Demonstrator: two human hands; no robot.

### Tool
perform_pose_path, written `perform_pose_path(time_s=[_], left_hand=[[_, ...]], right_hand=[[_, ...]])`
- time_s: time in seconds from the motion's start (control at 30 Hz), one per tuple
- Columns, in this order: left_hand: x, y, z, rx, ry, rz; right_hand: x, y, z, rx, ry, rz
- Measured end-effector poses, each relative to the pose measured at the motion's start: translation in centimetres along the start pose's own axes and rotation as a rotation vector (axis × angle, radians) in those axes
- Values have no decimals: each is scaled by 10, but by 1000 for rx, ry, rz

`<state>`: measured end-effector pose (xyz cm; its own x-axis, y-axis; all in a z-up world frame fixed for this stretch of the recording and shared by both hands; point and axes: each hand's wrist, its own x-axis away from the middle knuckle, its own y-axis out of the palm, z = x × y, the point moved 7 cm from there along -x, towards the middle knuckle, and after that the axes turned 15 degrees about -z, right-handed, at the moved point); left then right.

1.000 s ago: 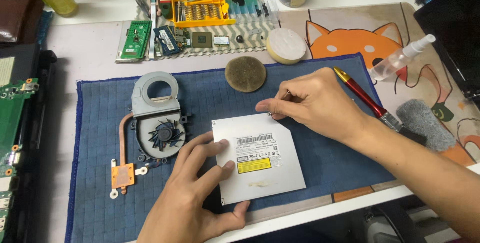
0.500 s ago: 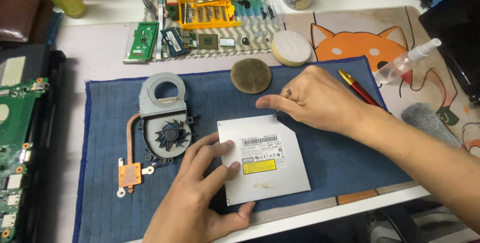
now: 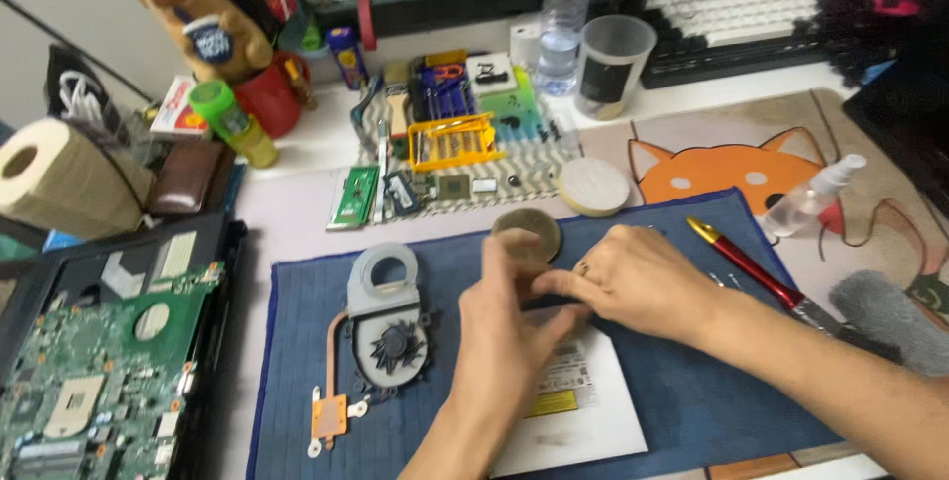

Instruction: The person uses a screwdriver to fasten screws into the internal mechanism of an optical drive. They then flip the drive over and continue to secure the metal casing with additional screws.

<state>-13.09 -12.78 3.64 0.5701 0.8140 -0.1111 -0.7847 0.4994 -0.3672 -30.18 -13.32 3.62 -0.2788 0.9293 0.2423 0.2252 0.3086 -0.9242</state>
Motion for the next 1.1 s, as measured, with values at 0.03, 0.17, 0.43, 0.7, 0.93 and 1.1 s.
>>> perform_pose_path(time_s=[0.03,0.17,0.43,0.7,0.93,1.1], left_hand=[[-4,0,2,-3,10,-12],[-12,2,-4,39,-44,-62],[-8,3,-3,80,-115,-74],[-8,6,-5,109,-104,-94],[-8,0,0,14,-75,-198],[-8,-9,-2,-139,30,-278]], right_hand=[[0,-1,0,-2,11,10],[0,-1,-3,-11,36,-43],[24,-33,-12,41,-1,-103],[37,-35,-44,364,-375,-101],[23,-27,-49,386,-380,-126],[17,-26,-54,444,-425,-96]])
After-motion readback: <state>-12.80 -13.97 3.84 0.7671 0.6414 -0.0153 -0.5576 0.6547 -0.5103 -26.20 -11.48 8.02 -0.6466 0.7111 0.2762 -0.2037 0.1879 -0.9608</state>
